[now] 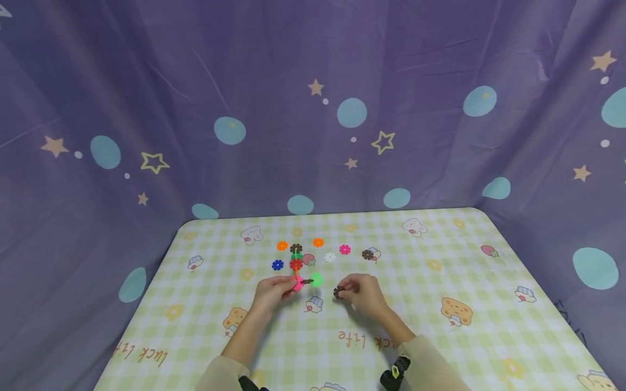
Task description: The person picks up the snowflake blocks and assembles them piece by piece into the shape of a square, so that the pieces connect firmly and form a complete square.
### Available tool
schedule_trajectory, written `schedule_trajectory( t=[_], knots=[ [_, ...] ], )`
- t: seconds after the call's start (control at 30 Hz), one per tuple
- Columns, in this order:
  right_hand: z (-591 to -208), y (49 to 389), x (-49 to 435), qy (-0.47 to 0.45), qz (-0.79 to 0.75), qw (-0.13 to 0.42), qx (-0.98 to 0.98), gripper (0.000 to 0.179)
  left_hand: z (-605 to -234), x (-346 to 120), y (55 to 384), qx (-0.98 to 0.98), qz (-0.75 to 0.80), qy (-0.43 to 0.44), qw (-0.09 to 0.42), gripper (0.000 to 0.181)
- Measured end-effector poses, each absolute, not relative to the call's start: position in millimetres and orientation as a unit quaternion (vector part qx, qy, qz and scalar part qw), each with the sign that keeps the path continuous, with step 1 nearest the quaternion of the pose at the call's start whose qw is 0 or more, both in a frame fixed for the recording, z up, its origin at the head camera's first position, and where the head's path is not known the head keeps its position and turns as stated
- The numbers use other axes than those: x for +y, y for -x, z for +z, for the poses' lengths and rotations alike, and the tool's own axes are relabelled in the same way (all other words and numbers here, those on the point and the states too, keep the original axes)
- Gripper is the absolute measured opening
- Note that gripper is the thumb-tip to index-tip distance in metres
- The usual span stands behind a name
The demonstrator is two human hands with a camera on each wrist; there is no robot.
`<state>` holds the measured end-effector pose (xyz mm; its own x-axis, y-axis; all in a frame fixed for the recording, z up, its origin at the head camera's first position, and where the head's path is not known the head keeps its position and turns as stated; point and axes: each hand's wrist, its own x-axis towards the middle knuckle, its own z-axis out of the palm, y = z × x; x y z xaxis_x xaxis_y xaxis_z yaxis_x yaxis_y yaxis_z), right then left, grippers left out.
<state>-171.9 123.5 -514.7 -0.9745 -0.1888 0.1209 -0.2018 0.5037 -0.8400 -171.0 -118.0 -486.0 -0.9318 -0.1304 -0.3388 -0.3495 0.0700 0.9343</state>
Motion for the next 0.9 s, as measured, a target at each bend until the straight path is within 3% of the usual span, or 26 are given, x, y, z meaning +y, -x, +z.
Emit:
schedule_trajectory(
  t=[0.43, 0.9],
  knots=[
    [-507, 178, 114, -0.02, 0.635, -0.015, -0.772, 0.012, -484, -114, 170, 0.74, 0.646, 0.154, 0.104, 0.027],
    [-494, 173, 113, -0.06, 0.651, -0.026, -0.756, 0.013, -482, -113, 169, 0.744, 0.641, 0.16, 0.104, 0.024]
  ],
)
